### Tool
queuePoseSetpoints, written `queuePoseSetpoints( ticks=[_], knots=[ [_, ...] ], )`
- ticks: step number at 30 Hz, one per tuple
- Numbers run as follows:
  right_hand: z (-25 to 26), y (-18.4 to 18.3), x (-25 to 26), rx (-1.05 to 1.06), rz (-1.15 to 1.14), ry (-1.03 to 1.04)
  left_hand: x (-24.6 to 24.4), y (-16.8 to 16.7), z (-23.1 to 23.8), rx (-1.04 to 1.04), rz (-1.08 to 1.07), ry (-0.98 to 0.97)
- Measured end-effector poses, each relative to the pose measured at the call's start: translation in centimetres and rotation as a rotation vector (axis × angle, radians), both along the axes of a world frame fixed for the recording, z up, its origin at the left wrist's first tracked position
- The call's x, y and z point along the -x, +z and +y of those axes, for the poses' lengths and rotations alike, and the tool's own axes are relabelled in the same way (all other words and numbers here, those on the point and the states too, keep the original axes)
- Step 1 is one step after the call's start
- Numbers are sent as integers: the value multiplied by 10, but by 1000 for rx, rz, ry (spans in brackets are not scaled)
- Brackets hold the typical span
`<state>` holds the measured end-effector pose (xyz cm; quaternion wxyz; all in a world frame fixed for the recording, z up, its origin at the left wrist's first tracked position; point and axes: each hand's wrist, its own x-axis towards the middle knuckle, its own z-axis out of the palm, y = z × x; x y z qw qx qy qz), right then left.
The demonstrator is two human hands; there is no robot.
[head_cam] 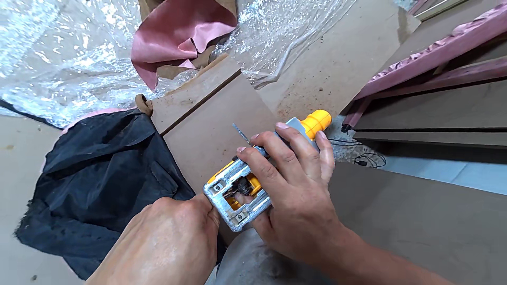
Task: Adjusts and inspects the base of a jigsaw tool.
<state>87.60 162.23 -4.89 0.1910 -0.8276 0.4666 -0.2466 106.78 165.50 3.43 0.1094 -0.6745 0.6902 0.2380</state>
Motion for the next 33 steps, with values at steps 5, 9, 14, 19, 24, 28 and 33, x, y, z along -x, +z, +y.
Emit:
queuePoseSetpoints(
  ticks=[5, 9, 14, 19, 24, 28, 33],
  knots=[
    [2, -1, -3, 12, -1, -20, 7, 9, -7, -62, -98, 41],
    [3, -2, 0, 21, -11, -21, 0, 8, -13, -24, 13, 11],
    [7, -4, 4, 19, -35, -16, -7, 7, -16, -169, 236, 171],
    [12, -3, 6, 21, -47, -13, -23, -33, 0, -249, 25, 226],
    [10, -9, 17, -24, -28, -40, -38, -57, 33, -361, 385, 601],
    [4, -4, 10, -32, -26, -10, -41, -50, 34, -281, 493, 675],
    [-2, -2, 6, -26, -19, -18, -37, -38, 33, -170, 620, 623]
  ],
)
